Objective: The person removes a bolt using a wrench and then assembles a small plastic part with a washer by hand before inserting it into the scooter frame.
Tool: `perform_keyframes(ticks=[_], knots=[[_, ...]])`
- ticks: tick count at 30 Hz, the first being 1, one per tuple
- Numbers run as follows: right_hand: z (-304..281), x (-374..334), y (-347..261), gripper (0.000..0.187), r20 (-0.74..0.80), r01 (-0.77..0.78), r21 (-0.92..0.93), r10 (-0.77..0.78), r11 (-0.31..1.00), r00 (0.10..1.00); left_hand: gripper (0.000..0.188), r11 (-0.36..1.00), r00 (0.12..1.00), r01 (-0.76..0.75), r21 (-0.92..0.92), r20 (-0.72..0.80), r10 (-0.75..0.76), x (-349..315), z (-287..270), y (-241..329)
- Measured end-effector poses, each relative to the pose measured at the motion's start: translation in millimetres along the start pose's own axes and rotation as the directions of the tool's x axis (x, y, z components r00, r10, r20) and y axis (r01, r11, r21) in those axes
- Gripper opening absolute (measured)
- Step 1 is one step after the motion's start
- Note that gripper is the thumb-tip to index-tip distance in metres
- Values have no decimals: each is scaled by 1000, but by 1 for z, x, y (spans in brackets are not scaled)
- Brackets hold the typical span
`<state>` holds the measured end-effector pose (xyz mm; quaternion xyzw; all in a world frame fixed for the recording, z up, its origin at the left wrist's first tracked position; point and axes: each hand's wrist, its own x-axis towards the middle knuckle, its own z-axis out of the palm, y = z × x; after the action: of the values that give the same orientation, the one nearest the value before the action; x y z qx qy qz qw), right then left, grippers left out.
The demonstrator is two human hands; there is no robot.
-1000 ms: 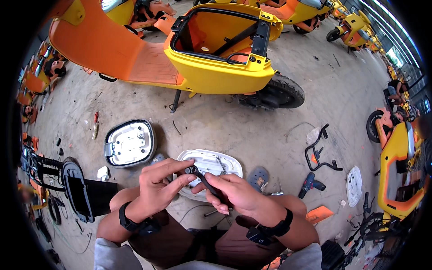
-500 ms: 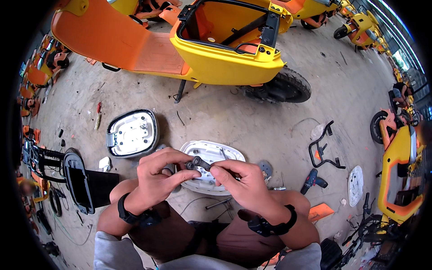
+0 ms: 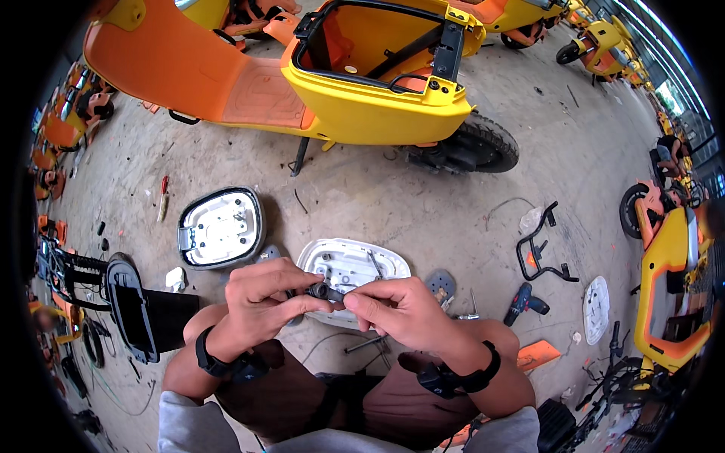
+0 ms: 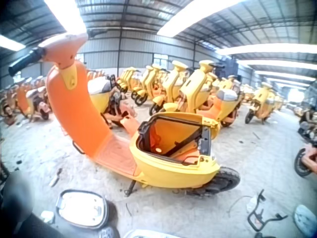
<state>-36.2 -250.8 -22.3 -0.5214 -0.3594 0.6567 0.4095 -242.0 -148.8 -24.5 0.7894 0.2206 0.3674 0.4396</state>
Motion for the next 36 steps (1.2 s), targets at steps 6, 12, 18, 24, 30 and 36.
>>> perform_keyframes(ticks=[6, 12, 18, 24, 30, 36], knots=[[-4, 0, 1, 28, 40, -29, -23, 29, 999, 999, 31, 997, 995, -60, -43, 74, 63, 2, -3, -5], [0, 2, 4, 28, 50, -5, 25, 4, 1000, 999, 34, 998, 997, 14, -54, 70, -11, 1, -3, -1], [1, 7, 3, 35, 110, -104, 150, 88, 983, 990, 33, 989, 989, 146, 7, 24, -146, 1, 0, 5], [9, 13, 7, 36, 106, -101, 340, 69, 935, 992, 31, 983, 986, 163, 88, -33, -161, 1, 7, -1], [9, 11, 15, 34, 161, -187, 429, 129, 884, 978, 38, 981, 983, 180, 66, -32, -178, 1, 10, 5], [9, 10, 12, 30, 117, -111, 364, 73, 925, 990, 37, 984, 988, 153, 95, -26, -151, 1, 11, 1]])
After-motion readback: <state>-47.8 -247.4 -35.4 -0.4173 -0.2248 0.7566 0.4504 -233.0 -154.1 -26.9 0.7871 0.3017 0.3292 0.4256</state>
